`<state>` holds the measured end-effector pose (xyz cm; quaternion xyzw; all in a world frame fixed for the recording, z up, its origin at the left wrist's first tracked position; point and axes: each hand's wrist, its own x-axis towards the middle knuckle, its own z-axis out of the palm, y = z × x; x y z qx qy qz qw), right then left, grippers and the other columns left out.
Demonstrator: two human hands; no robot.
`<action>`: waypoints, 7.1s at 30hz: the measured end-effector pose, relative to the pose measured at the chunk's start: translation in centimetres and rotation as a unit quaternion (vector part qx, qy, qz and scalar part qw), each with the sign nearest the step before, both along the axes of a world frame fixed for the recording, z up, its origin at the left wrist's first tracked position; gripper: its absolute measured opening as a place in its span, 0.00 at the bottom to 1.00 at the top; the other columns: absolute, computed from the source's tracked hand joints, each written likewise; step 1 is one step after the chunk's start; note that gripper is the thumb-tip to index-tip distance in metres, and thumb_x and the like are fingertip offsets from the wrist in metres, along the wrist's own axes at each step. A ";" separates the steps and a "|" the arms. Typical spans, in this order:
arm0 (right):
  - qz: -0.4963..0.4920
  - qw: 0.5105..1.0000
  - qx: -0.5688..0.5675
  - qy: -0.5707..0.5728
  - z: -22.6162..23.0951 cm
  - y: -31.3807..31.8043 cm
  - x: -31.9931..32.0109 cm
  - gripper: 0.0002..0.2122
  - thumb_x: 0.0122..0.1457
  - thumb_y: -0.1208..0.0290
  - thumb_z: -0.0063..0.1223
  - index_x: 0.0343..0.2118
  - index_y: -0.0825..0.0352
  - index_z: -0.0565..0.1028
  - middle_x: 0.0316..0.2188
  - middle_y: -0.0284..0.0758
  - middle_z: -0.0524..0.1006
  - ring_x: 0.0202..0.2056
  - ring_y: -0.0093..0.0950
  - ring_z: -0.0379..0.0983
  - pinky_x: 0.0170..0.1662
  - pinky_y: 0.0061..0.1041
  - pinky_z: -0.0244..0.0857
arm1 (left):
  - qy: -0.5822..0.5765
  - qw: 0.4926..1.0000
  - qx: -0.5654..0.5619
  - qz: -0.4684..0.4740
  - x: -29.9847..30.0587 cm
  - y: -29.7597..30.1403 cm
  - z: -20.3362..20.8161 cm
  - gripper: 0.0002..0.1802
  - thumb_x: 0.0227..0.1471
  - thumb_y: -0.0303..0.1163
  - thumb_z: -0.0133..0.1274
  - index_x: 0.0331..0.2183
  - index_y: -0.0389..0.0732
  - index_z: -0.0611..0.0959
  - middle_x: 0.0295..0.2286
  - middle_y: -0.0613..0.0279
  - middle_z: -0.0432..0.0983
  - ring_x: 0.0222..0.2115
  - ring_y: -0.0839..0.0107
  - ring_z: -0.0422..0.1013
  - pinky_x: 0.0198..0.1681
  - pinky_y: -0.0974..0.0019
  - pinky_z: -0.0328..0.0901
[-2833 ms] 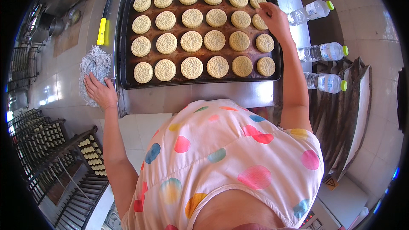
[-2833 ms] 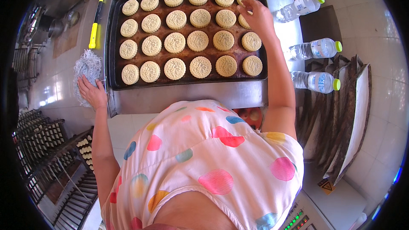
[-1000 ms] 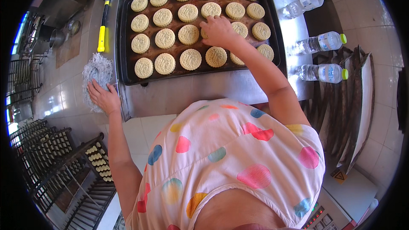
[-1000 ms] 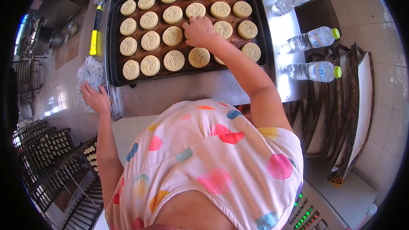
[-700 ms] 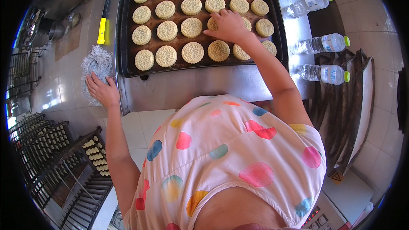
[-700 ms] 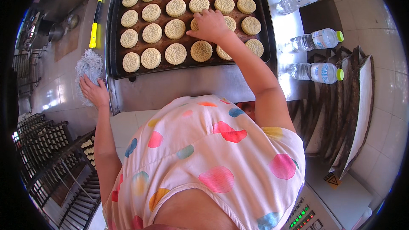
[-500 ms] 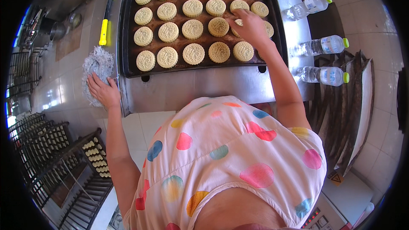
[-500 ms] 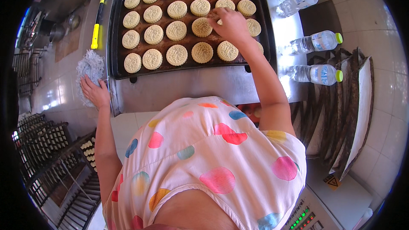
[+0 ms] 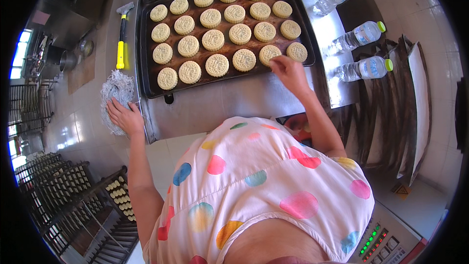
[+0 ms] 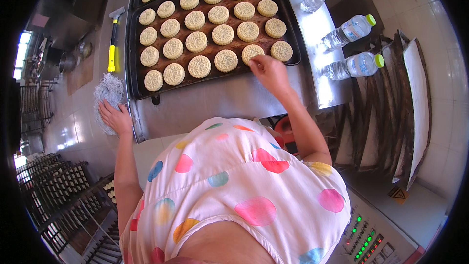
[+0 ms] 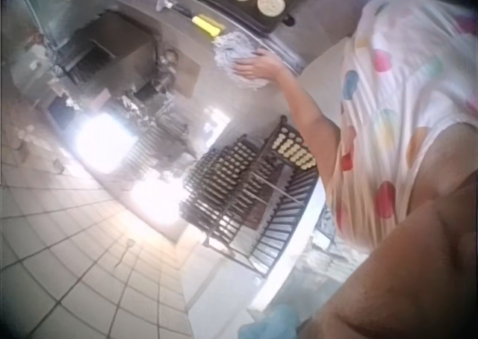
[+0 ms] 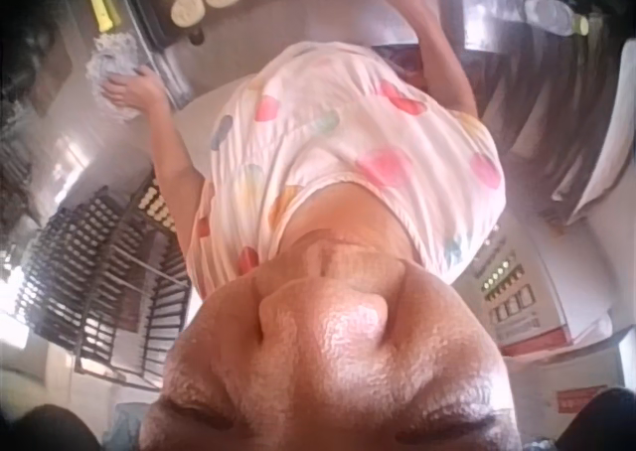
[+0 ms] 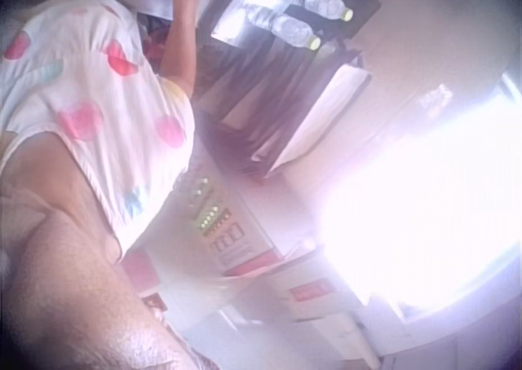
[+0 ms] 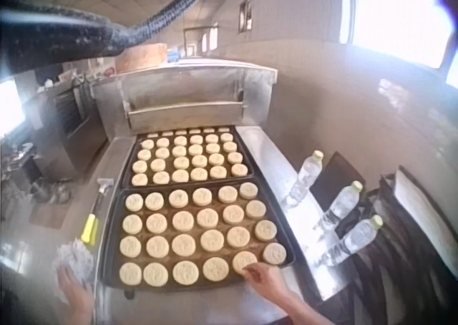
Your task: The person organizes trays of patterned cookies by picking up a tray from a rack, placing it on a workspace to check the cookies, and then sliding it into a different slot on a large cooling rack.
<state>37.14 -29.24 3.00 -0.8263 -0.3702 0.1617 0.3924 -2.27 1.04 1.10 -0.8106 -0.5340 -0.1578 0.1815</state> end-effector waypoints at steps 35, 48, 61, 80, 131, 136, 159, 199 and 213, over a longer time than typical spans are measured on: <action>-0.074 0.754 0.128 0.641 -6.2 4.7 -7.6 0.13 0.61 0.62 0.47 0.34 0.70 0.73 0.31 0.40 0.78 0.27 0.21 0.74 0.26 0.15 0.67 | -0.029 0.999 0.009 -0.010 -1.5 -1.1 0.0 0.33 0.46 0.37 0.49 0.52 0.33 0.64 0.55 0.47 0.55 0.58 0.53 0.49 0.61 0.50 0.41; -0.040 0.893 0.064 0.444 -5.2 2.9 -10.5 0.17 0.59 0.54 0.45 0.33 0.67 0.73 0.23 0.34 0.77 0.18 0.20 0.69 0.19 0.16 0.60 | -0.065 0.998 -0.002 -0.016 -2.6 -1.5 0.6 0.33 0.45 0.36 0.50 0.52 0.33 0.64 0.55 0.47 0.55 0.58 0.52 0.49 0.60 0.50 0.42; -0.011 0.992 0.012 -0.124 -6.3 -0.1 -14.6 0.08 0.59 0.65 0.47 0.30 0.64 0.75 0.18 0.39 0.74 0.19 0.37 0.72 0.23 0.32 0.63 | -0.090 0.996 -0.019 -0.020 -2.8 -1.6 1.7 0.33 0.43 0.35 0.50 0.52 0.32 0.64 0.54 0.45 0.55 0.58 0.51 0.48 0.61 0.49 0.40; 0.013 0.998 0.024 -0.061 -7.6 -0.6 -16.3 0.10 0.61 0.65 0.45 0.35 0.65 0.75 0.22 0.36 0.76 0.19 0.28 0.71 0.24 0.26 0.65 | -0.146 0.989 -0.025 -0.006 -4.8 -2.4 1.7 0.33 0.42 0.36 0.51 0.51 0.33 0.66 0.54 0.48 0.55 0.58 0.54 0.49 0.60 0.50 0.42; -0.020 0.994 -0.005 -0.107 -7.7 -0.6 -15.3 0.07 0.57 0.62 0.48 0.30 0.59 0.74 0.16 0.38 0.74 0.19 0.39 0.72 0.22 0.36 0.63 | -0.067 0.996 0.016 -0.050 -3.6 -1.9 -0.5 0.33 0.44 0.36 0.51 0.52 0.32 0.65 0.54 0.47 0.56 0.58 0.53 0.50 0.60 0.50 0.41; -0.015 0.995 0.001 -0.098 -7.6 -0.7 -15.3 0.08 0.57 0.62 0.48 0.30 0.60 0.74 0.18 0.38 0.75 0.20 0.38 0.73 0.23 0.35 0.64 | -0.056 0.998 0.010 -0.038 -3.5 -1.9 -0.7 0.33 0.44 0.36 0.51 0.52 0.34 0.65 0.54 0.48 0.56 0.58 0.53 0.49 0.61 0.51 0.41; -0.001 0.997 0.023 0.068 -7.4 -0.5 -15.1 0.08 0.58 0.64 0.48 0.31 0.62 0.76 0.16 0.37 0.73 0.16 0.32 0.70 0.21 0.28 0.61 | -0.007 0.999 0.010 -0.031 -3.3 -1.8 -0.8 0.32 0.45 0.35 0.49 0.52 0.34 0.64 0.54 0.47 0.56 0.57 0.52 0.50 0.60 0.50 0.43; 0.698 0.610 -0.232 0.294 -5.8 17.2 -81.3 0.11 0.61 0.67 0.44 0.41 0.69 0.72 0.23 0.33 0.75 0.23 0.18 0.70 0.25 0.17 0.64 | -0.513 0.681 -0.268 0.448 -59.7 -39.4 -7.5 0.15 0.51 0.31 0.49 0.41 0.36 0.76 0.34 0.53 0.77 0.32 0.62 0.75 0.36 0.64 0.68; 0.625 0.622 -0.391 0.267 -21.8 39.1 -114.2 0.12 0.60 0.66 0.44 0.41 0.69 0.72 0.26 0.37 0.77 0.24 0.23 0.73 0.26 0.21 0.68 | -0.489 0.585 -0.258 0.594 -87.8 -28.5 -19.8 0.14 0.51 0.37 0.47 0.34 0.37 0.78 0.26 0.55 0.77 0.27 0.62 0.74 0.33 0.62 0.68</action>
